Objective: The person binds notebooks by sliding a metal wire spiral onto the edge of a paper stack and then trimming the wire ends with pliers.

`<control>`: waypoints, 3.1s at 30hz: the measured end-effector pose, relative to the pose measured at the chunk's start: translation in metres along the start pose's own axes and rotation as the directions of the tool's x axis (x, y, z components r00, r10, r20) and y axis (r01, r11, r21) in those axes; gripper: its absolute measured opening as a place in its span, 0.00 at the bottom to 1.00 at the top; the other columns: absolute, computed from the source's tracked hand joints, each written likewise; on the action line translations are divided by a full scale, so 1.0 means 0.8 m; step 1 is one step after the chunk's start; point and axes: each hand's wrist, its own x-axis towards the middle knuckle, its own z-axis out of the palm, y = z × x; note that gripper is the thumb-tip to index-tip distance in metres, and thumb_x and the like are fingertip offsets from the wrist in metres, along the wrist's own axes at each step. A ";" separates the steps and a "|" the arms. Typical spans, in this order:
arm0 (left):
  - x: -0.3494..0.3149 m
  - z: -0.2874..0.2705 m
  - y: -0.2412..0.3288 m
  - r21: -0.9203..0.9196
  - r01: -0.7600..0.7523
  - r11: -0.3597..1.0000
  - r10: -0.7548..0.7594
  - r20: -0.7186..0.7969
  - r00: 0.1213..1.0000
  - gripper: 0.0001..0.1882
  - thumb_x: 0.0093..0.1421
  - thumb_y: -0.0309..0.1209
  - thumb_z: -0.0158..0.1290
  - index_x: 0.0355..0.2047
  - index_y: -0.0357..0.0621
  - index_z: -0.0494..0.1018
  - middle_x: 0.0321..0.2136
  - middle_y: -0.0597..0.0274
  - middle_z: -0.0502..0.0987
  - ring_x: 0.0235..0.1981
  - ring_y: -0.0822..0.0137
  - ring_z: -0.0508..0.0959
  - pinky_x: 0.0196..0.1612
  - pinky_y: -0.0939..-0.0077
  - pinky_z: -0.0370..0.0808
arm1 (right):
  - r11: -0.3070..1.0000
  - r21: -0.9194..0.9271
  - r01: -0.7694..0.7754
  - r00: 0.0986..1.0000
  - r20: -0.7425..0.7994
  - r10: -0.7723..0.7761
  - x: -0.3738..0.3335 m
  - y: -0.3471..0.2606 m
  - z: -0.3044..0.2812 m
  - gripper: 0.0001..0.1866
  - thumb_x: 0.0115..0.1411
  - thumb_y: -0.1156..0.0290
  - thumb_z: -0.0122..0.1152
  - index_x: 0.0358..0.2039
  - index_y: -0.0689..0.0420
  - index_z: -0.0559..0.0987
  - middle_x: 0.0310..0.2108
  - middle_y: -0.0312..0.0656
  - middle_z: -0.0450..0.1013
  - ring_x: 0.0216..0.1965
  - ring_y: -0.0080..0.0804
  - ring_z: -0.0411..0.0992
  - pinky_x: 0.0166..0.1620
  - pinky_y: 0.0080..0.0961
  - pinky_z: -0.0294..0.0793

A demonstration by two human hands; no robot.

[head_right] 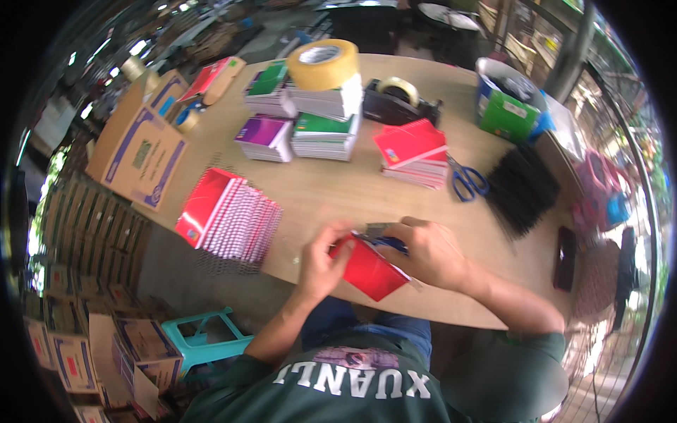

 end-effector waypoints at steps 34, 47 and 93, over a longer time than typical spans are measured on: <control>0.222 0.034 0.021 0.233 -0.217 0.948 0.227 -0.014 0.974 0.22 0.60 0.41 0.62 0.44 0.33 0.73 0.43 0.42 0.73 0.46 0.47 0.74 0.52 0.58 0.72 | 0.964 -0.252 0.090 0.938 -0.303 -0.167 0.019 0.114 0.109 0.26 0.52 0.71 0.71 0.54 0.43 0.81 0.57 0.49 0.68 0.40 0.41 0.78 0.40 0.36 0.82; 0.280 0.083 -0.056 0.576 0.043 0.816 -0.054 0.002 0.999 0.15 0.54 0.34 0.67 0.37 0.38 0.76 0.43 0.43 0.74 0.49 0.49 0.75 0.51 0.57 0.75 | 0.548 -0.378 -0.746 0.582 -0.769 0.263 -0.085 0.259 0.017 0.07 0.51 0.71 0.69 0.30 0.57 0.80 0.42 0.38 0.68 0.46 0.39 0.69 0.43 0.43 0.68; -0.029 0.059 -0.047 0.230 -0.188 0.955 0.219 -0.119 0.968 0.15 0.60 0.34 0.65 0.39 0.39 0.73 0.39 0.52 0.72 0.47 0.51 0.70 0.47 0.59 0.70 | 0.987 0.137 0.079 0.937 -0.349 -0.026 -0.086 0.075 0.067 0.11 0.57 0.75 0.68 0.40 0.59 0.79 0.33 0.44 0.76 0.36 0.46 0.76 0.38 0.39 0.75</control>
